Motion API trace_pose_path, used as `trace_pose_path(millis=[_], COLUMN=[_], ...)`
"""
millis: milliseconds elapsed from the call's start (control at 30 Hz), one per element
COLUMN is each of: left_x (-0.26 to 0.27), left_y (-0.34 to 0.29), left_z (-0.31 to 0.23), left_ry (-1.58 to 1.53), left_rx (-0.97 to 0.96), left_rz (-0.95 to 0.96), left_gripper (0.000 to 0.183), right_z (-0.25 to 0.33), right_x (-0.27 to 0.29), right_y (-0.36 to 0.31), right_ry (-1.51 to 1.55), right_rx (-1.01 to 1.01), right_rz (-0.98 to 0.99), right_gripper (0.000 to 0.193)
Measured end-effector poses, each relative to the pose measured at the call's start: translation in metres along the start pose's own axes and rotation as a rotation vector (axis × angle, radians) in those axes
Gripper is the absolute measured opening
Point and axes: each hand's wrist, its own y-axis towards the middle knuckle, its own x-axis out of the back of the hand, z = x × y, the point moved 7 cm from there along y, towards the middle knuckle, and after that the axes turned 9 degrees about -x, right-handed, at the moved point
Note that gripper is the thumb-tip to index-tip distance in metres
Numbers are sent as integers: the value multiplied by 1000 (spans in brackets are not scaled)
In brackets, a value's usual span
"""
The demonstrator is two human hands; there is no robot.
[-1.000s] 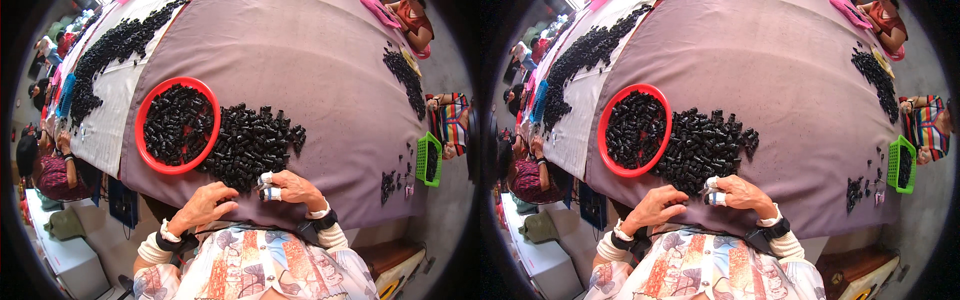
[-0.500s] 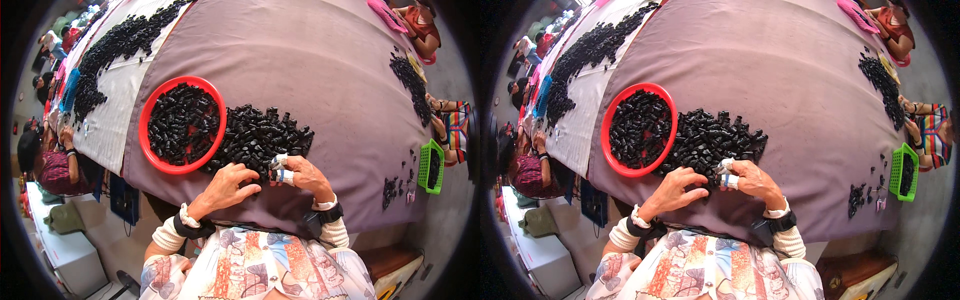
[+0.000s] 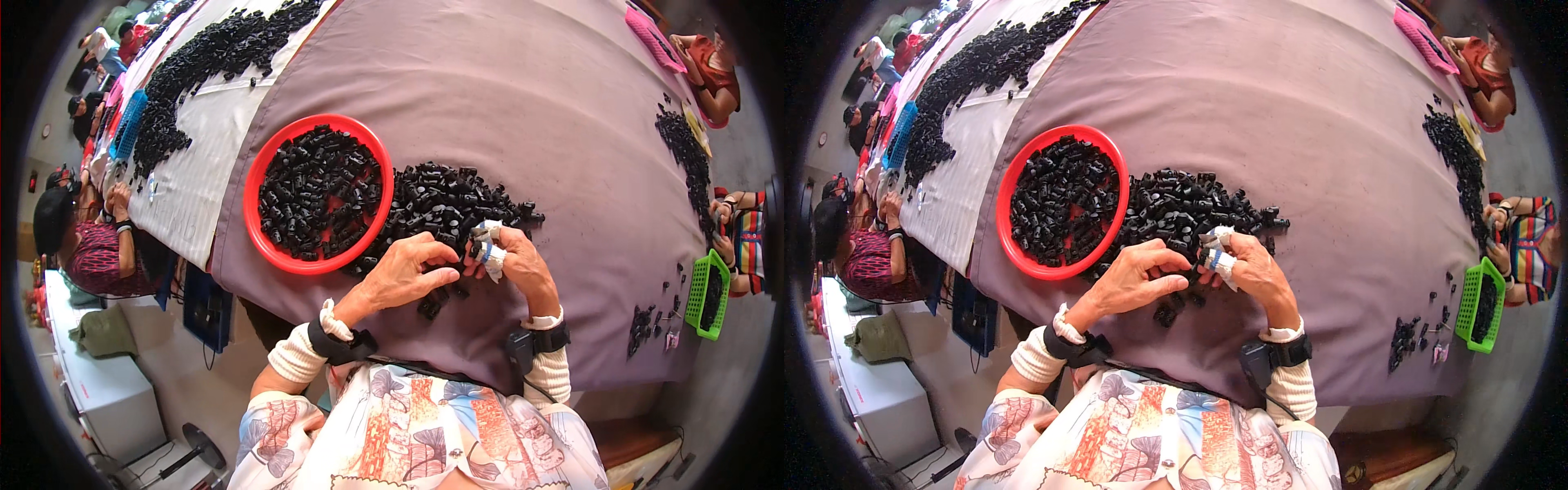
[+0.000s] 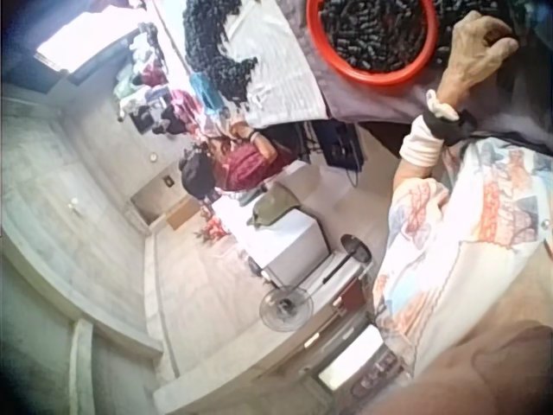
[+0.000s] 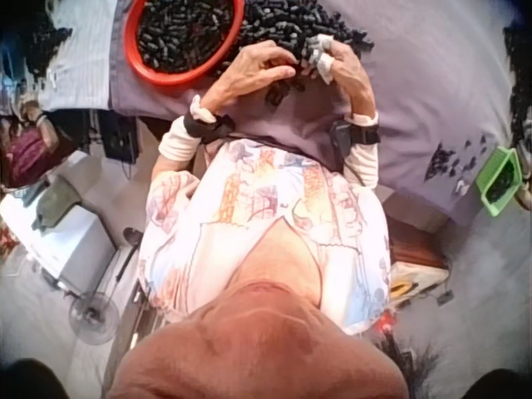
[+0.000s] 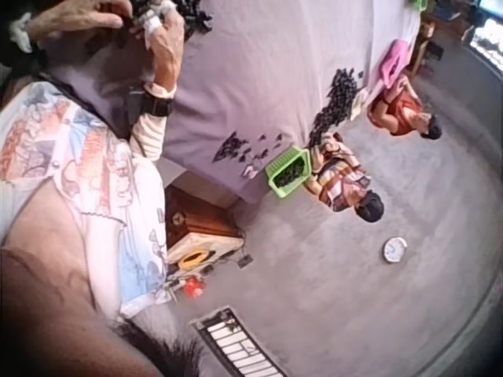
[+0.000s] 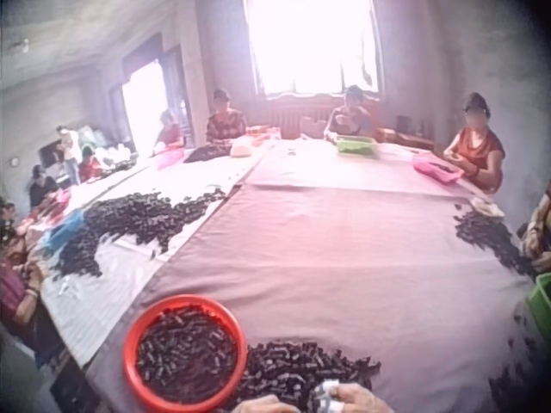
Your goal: The person picks up a black plastic toggle from a pile, trims excess material from it using a small blade, and places the finished piece into a red plate.
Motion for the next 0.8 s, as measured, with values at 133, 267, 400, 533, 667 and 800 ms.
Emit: trace_pose_path(millis=[133, 267, 400, 533, 667, 800], left_x=[5, 31, 24, 10, 3, -2], left_y=[-15, -27, -24, -14, -9, -6], left_z=[-28, -42, -27, -7, -1, -5], left_ry=[96, 419, 588, 695, 732, 679], left_rx=[-33, -239, -259, -259, -277, -275], left_rz=[55, -188, -161, -157, -136, -109], left_gripper=[21, 36, 56, 57, 57, 58], right_z=[6, 12, 12, -14, -7, -4], right_x=[1, 30, 77, 98, 83, 62], right_y=[-7, -25, -44, -38, -25, -6], right_ry=[5, 247, 241, 210, 192, -30], right_rx=[19, 191, 210, 56, 54, -60], right_rz=[-34, -101, -432, -617, -590, -557], right_gripper=[16, 14, 14, 14, 21, 23])
